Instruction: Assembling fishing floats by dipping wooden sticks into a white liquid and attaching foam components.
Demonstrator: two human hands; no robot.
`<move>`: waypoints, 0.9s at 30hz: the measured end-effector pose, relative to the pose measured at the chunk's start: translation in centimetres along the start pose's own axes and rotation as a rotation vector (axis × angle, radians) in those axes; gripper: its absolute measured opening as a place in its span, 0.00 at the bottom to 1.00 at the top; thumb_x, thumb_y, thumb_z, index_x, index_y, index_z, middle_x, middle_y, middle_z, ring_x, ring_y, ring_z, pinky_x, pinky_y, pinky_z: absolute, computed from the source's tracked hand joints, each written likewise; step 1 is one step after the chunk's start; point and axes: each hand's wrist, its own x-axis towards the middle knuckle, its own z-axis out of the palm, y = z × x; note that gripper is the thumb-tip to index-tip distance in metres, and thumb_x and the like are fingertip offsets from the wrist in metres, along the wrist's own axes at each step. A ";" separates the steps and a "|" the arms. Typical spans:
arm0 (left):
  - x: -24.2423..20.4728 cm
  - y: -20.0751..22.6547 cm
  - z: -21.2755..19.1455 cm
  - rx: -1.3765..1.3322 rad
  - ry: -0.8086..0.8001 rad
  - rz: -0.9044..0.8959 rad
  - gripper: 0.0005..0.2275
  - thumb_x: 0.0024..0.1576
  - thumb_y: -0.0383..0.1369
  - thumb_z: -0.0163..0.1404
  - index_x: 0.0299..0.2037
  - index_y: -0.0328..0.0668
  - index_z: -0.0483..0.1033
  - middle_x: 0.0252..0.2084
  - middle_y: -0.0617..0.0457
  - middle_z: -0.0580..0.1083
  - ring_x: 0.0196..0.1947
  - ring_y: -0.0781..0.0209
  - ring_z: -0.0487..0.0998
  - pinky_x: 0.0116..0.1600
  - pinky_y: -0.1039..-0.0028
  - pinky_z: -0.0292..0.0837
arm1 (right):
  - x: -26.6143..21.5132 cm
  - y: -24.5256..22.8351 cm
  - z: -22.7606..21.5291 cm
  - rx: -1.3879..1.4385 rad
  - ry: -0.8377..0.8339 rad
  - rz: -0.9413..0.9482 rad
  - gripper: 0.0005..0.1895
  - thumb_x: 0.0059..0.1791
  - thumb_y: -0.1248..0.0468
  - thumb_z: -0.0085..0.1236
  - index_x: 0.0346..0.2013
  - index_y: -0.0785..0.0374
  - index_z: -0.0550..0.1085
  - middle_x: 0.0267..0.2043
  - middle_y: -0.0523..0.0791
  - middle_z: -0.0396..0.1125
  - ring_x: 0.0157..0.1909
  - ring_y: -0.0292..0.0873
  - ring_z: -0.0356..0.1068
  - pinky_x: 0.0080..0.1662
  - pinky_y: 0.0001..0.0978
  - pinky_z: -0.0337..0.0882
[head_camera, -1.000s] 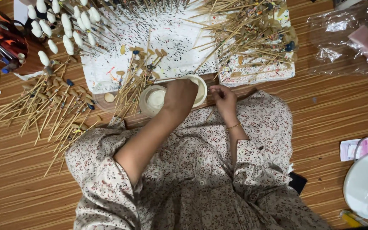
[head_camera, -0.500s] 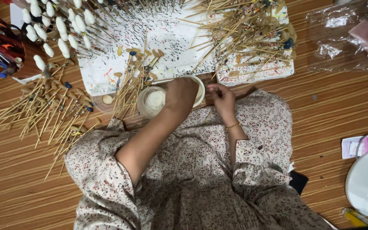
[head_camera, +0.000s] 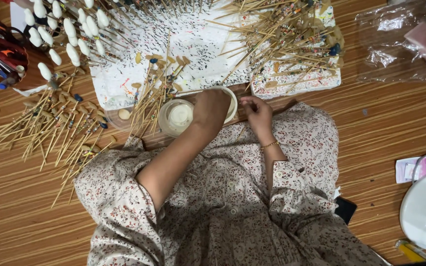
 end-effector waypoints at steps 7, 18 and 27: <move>-6.3 -3.8 -8.8 0.035 0.023 -0.088 0.05 0.51 0.28 0.54 0.27 0.52 0.83 0.22 0.60 0.77 0.24 0.60 0.81 0.21 0.70 0.71 | 0.5 -0.1 -0.3 0.053 0.022 0.005 0.08 0.50 0.69 0.60 0.40 0.56 0.83 0.32 0.47 0.75 0.35 0.43 0.74 0.45 0.36 0.73; -17.4 -2.5 -7.7 -0.471 0.551 -0.444 0.03 0.60 0.28 0.56 0.42 0.41 0.80 0.23 0.54 0.75 0.22 0.59 0.78 0.27 0.76 0.73 | 0.0 0.2 0.2 -0.001 -0.002 -0.019 0.09 0.49 0.69 0.62 0.41 0.55 0.83 0.33 0.47 0.75 0.39 0.47 0.76 0.46 0.40 0.74; -17.9 -1.1 -0.1 -0.424 0.703 -0.459 0.03 0.59 0.31 0.56 0.40 0.43 0.79 0.21 0.58 0.71 0.21 0.61 0.75 0.28 0.76 0.72 | 0.0 1.5 0.4 -0.017 0.006 -0.029 0.08 0.49 0.70 0.62 0.41 0.56 0.83 0.35 0.49 0.75 0.44 0.49 0.75 0.51 0.41 0.72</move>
